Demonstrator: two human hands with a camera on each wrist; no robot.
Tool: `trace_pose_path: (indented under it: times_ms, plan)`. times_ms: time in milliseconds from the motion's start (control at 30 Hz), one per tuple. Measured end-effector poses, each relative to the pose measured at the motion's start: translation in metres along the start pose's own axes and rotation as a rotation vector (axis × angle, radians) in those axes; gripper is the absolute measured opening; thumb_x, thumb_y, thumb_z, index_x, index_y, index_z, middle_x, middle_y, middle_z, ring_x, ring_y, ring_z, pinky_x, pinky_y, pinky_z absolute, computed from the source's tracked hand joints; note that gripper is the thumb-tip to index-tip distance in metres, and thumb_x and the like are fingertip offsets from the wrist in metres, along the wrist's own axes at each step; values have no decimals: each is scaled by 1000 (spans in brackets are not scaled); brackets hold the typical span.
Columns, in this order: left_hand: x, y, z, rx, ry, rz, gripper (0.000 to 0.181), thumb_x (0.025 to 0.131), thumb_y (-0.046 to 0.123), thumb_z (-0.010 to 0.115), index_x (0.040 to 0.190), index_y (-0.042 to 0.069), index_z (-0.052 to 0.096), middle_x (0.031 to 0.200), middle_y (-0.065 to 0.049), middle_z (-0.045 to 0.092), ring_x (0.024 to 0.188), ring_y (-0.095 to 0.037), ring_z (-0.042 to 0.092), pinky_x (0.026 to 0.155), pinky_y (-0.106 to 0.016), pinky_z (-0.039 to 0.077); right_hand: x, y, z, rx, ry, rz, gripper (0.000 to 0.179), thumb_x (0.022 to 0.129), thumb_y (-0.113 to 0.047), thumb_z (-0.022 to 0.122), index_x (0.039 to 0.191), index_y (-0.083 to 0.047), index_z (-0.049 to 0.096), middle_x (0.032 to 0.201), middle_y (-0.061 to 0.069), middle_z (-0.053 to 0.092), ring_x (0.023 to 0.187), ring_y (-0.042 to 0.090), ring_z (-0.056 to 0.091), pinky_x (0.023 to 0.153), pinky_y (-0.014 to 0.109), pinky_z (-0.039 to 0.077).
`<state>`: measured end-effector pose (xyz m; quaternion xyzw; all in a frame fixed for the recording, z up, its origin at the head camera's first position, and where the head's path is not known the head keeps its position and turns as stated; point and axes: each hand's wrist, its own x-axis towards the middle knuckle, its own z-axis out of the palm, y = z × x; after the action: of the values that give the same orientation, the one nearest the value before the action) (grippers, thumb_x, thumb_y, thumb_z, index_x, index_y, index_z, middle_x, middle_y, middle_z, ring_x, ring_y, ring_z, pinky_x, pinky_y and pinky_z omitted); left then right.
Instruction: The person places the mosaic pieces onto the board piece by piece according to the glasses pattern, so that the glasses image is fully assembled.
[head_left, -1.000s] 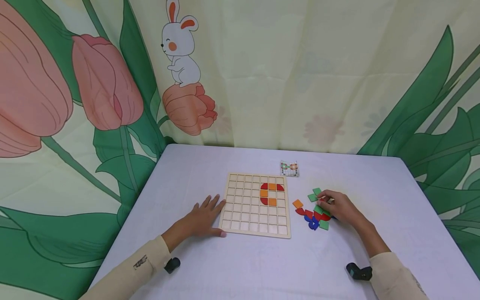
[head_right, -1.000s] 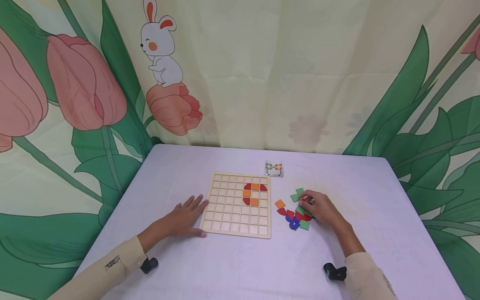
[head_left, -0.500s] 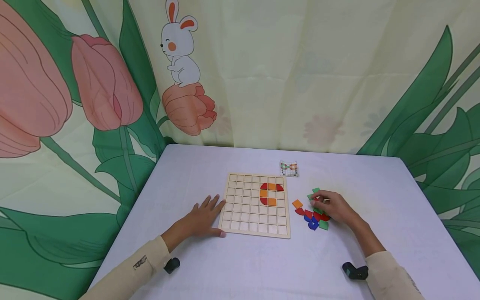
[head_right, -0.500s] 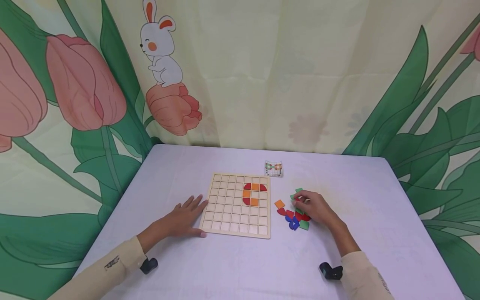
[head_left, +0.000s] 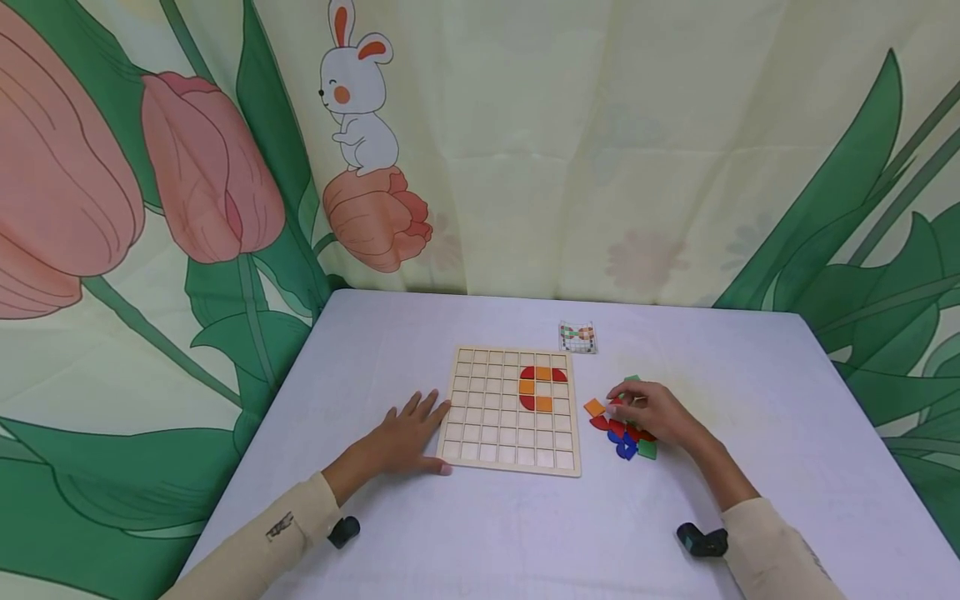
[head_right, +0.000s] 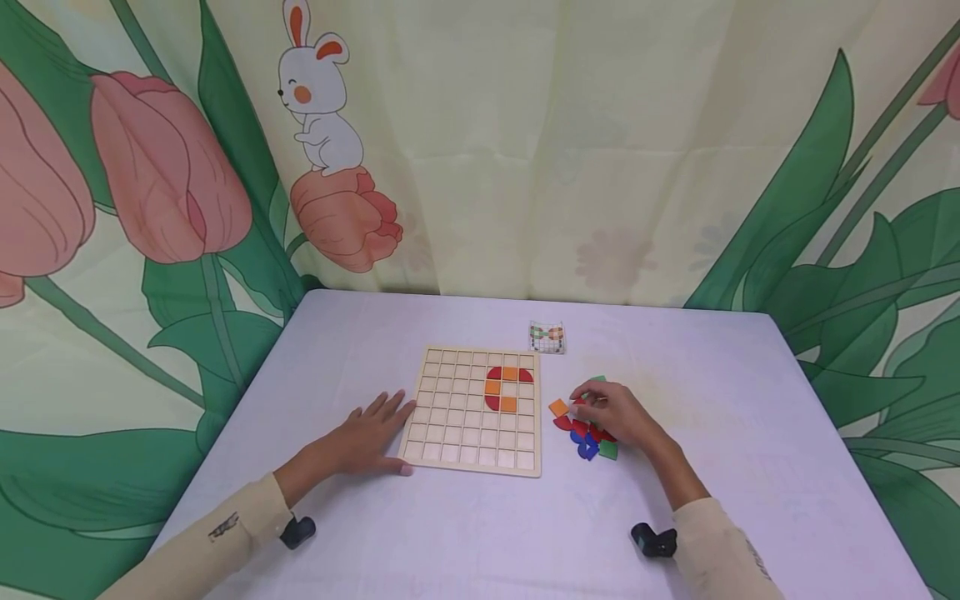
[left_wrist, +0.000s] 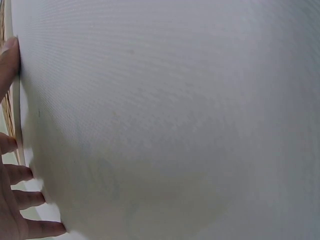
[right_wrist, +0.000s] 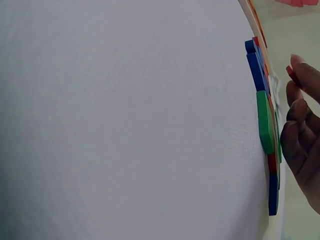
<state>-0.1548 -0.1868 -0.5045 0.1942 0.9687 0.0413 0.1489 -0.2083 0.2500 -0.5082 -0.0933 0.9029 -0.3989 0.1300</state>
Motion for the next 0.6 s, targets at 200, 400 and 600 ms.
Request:
trace_pose_path:
  times_ms: [200, 400, 600]
  plan:
    - [0, 0, 0, -4, -5, 0, 109, 78, 73, 68, 161, 17, 24, 168, -13, 18, 153, -43, 18, 110, -69, 32, 3, -6, 5, 19, -14, -31, 33, 92, -23, 75, 119, -8, 68, 91, 8, 63, 77, 20, 59, 64, 25, 54]
    - [-1, 0, -1, -5, -1, 2, 108, 78, 73, 68, 160, 17, 26, 168, -13, 20, 153, -43, 19, 109, -69, 33, 6, -10, 9, -11, -10, -77, 27, 92, -23, 74, 116, -10, 71, 95, 5, 66, 86, 19, 58, 67, 23, 54]
    - [-2, 0, -1, -7, -6, 2, 109, 79, 74, 67, 161, 16, 25, 168, -14, 19, 153, -44, 19, 110, -69, 32, 10, -13, 15, -30, -11, -99, 27, 89, -25, 77, 111, -9, 74, 84, 3, 64, 74, 18, 57, 60, 24, 51]
